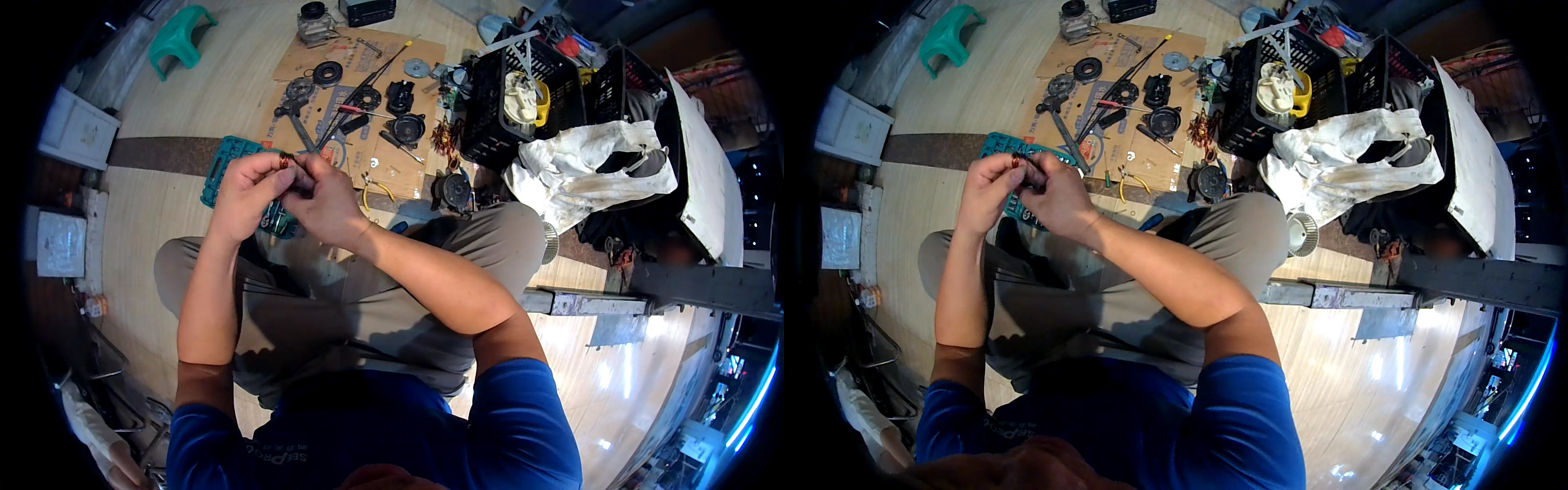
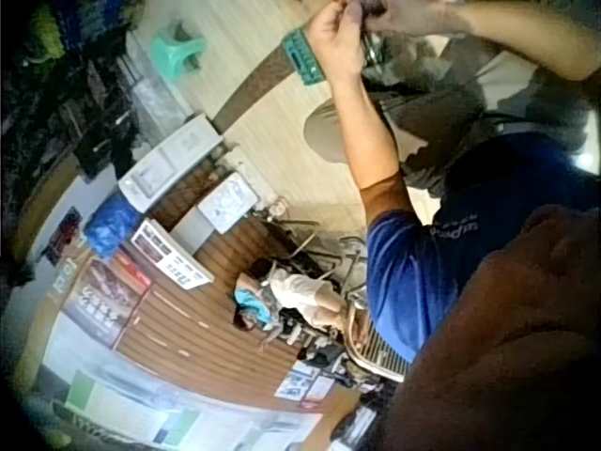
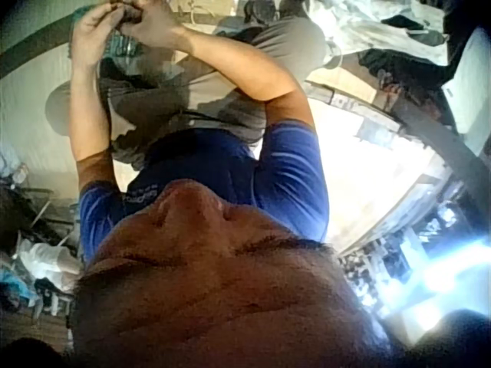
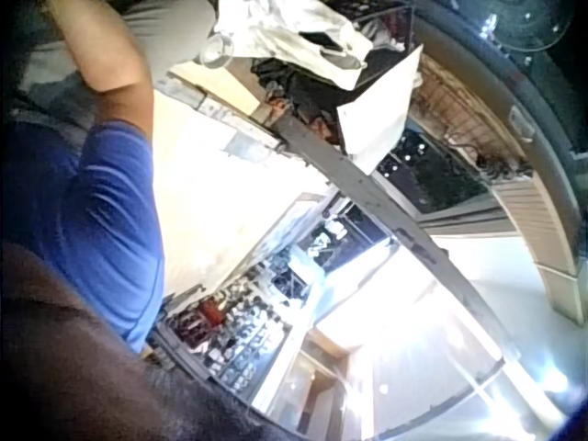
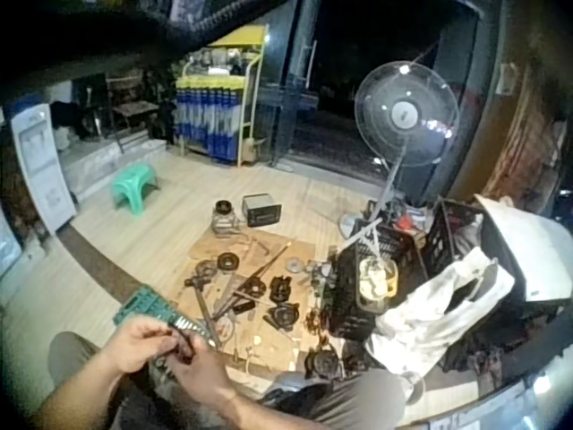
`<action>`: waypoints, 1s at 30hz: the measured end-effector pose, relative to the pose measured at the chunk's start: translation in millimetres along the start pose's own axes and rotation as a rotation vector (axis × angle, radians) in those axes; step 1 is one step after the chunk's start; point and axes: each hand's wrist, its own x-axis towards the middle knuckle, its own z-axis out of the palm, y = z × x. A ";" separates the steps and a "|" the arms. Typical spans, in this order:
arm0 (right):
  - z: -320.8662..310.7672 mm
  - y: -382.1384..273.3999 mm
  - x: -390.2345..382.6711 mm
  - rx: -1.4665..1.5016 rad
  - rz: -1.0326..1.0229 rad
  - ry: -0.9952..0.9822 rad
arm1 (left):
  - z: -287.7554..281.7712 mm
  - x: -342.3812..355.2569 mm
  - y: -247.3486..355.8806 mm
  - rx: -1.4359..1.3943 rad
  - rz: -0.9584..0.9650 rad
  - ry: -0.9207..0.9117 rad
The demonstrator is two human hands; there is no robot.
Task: The person works on a circuit board and various mechanical components, using pliers to manipulate wires and then assembling parts of a motor or pump assembly by hand.
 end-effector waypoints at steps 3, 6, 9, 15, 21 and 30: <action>-1.6 2.4 -0.3 -0.108 -0.025 0.016 | 1.3 -1.2 8.2 0.118 0.016 -0.012; -3.1 7.5 4.0 -0.095 -0.009 0.032 | 0.2 -2.3 15.8 0.390 0.061 -0.018; -8.8 13.2 4.6 -0.263 -0.100 0.016 | 0.5 -1.3 15.8 0.480 0.229 0.050; -16.9 9.7 16.2 -0.322 -0.144 -0.132 | -0.6 4.4 2.4 0.579 -0.065 0.340; -18.5 0.2 20.6 -0.448 -0.185 -0.204 | -11.0 6.2 -12.8 0.150 -0.133 0.348; 0.3 8.4 15.1 -0.619 -0.080 -0.205 | -10.4 1.7 -35.0 0.098 -0.043 0.387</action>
